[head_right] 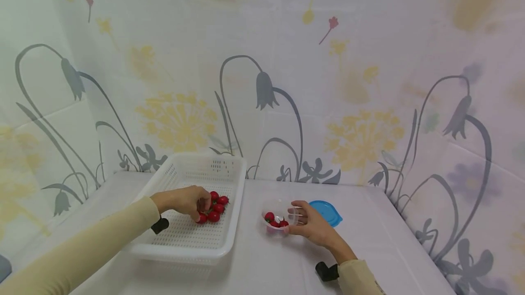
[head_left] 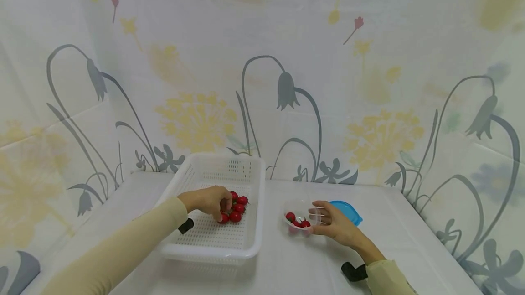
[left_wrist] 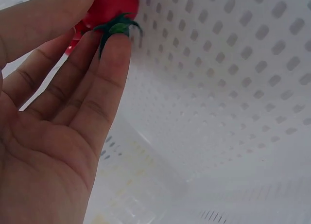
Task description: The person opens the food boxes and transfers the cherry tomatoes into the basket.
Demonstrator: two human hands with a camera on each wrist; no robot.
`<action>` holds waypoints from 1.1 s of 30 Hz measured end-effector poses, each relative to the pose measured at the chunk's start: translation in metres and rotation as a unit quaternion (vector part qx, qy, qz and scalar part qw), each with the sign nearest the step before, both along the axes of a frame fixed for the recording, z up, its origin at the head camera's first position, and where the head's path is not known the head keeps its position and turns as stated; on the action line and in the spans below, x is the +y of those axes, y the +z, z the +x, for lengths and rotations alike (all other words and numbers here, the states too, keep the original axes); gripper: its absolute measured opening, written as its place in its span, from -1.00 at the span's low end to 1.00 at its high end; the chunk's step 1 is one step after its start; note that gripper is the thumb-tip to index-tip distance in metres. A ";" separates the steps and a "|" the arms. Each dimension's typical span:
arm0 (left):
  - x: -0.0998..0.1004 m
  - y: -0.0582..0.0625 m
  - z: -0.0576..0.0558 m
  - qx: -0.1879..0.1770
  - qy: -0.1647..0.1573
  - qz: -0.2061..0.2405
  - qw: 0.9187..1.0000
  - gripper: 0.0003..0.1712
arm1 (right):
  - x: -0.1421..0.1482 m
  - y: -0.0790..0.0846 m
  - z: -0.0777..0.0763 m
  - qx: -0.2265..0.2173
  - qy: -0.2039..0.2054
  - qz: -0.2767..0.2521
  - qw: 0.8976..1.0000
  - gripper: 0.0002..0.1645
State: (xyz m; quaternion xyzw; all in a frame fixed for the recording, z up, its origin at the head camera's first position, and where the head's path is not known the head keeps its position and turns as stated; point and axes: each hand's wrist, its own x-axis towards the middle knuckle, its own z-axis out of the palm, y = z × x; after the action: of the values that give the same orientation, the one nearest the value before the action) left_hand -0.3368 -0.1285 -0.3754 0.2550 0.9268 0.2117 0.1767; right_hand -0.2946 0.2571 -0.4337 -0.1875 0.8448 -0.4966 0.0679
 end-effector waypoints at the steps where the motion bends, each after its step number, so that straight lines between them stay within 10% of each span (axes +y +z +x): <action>1: 0.000 0.001 0.000 0.002 -0.001 0.003 1.000 -0.72 | 0.000 0.000 0.000 0.000 0.001 0.000 1.000 -0.08; 19: 0.049 0.049 0.000 0.115 -0.085 0.088 0.986 -0.81 | 0.002 0.000 -0.002 -0.008 0.013 -0.008 1.000 -0.10; 33: 0.134 0.060 0.001 0.096 -0.153 0.071 0.981 -0.78 | 0.001 0.003 -0.003 -0.015 0.002 -0.005 1.000 -0.12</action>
State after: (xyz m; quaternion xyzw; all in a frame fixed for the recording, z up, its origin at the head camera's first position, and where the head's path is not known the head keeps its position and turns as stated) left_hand -0.3358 0.0056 -0.3159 0.4244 0.8723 0.2218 0.0991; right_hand -0.2975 0.2581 -0.4310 -0.1820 0.8407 -0.5034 0.0810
